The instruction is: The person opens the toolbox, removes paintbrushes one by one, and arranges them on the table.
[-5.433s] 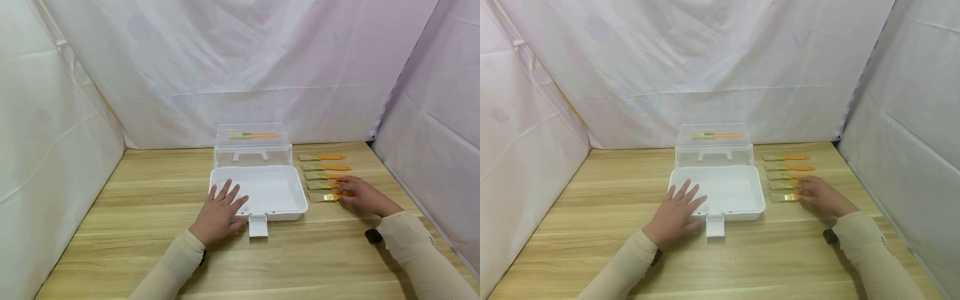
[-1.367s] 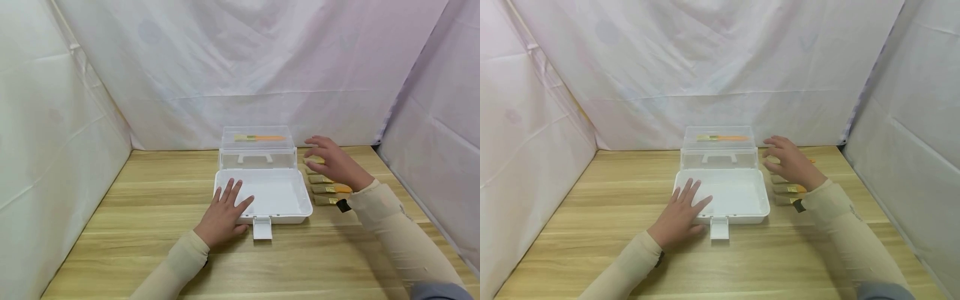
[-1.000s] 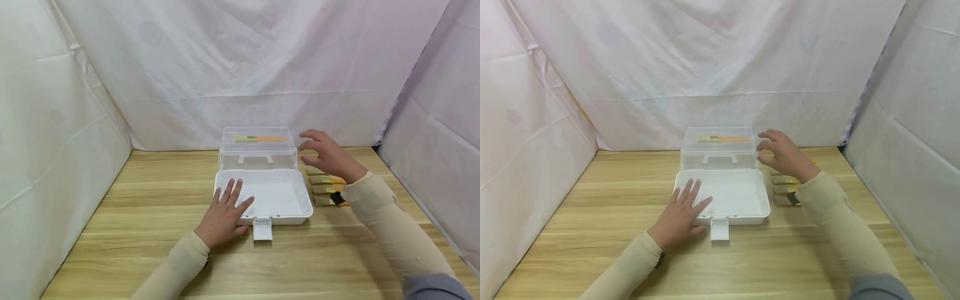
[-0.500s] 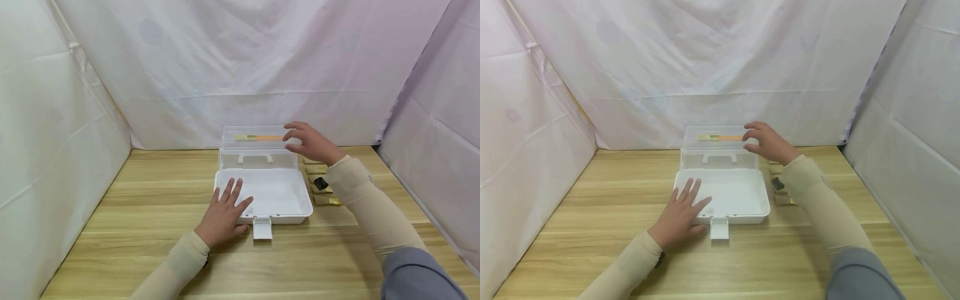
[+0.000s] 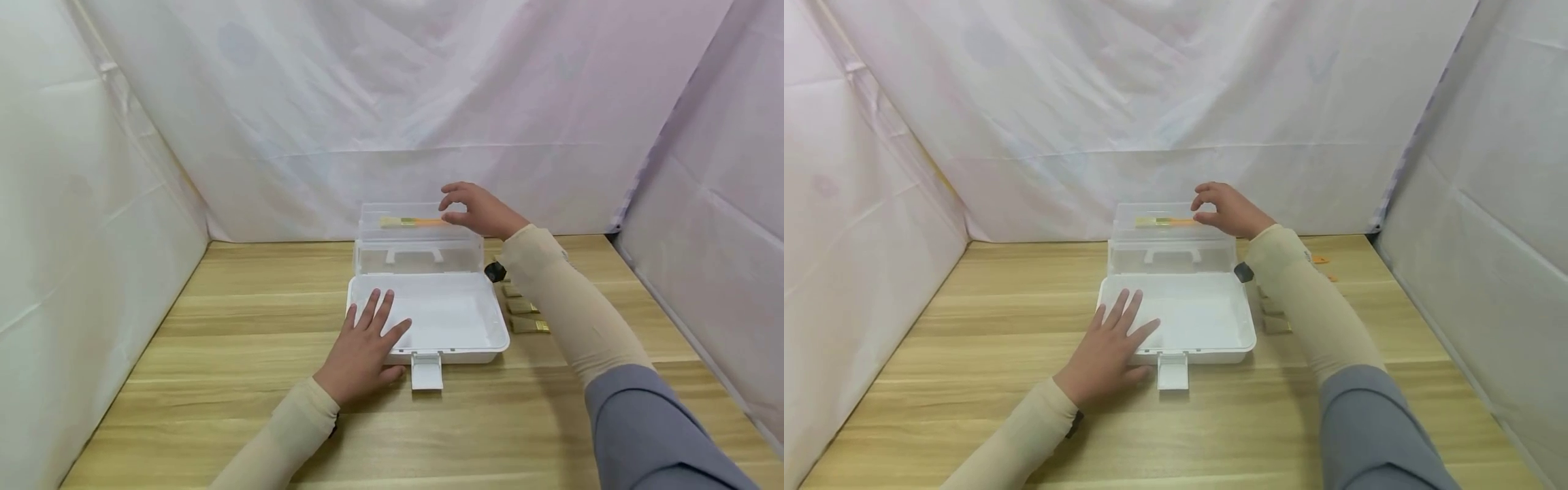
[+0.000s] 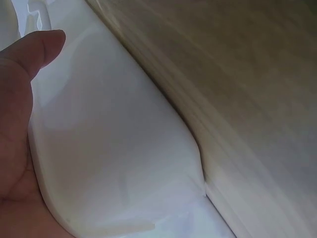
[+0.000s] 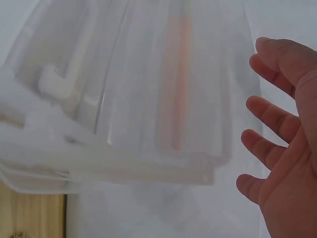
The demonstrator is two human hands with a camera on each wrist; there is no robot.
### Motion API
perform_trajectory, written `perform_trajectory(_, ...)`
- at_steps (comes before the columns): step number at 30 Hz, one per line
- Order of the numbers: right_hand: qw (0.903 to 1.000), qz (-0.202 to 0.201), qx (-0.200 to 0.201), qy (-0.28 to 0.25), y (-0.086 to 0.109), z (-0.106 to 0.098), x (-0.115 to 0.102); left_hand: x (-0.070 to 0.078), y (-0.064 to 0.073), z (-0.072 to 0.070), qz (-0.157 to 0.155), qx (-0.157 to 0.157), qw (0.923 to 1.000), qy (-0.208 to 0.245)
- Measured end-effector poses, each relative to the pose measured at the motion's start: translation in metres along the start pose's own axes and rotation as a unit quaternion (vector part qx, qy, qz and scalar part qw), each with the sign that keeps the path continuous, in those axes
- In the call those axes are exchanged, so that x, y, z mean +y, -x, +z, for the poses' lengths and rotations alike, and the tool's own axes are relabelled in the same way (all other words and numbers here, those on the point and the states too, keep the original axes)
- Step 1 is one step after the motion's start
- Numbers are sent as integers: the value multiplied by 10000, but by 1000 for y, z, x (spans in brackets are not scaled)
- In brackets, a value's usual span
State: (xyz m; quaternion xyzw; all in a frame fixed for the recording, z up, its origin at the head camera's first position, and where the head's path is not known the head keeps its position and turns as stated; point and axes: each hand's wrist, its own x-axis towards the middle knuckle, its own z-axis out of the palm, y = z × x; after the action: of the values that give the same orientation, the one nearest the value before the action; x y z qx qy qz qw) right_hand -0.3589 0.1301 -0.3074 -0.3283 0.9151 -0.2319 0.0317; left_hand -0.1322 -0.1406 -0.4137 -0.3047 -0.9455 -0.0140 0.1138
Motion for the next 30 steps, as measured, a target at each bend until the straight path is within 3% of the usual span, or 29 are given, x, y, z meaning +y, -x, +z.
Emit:
perform_trajectory(14, 9959, 722, -543, -58, -38, 13, 13, 5, 3, -4, 28, -1, 9999, 112)
perform_trajectory(30, 9911, 1048, -816, -122, -50, 19, 25, 6, 1, 0, 83, -1, 9999, 62)
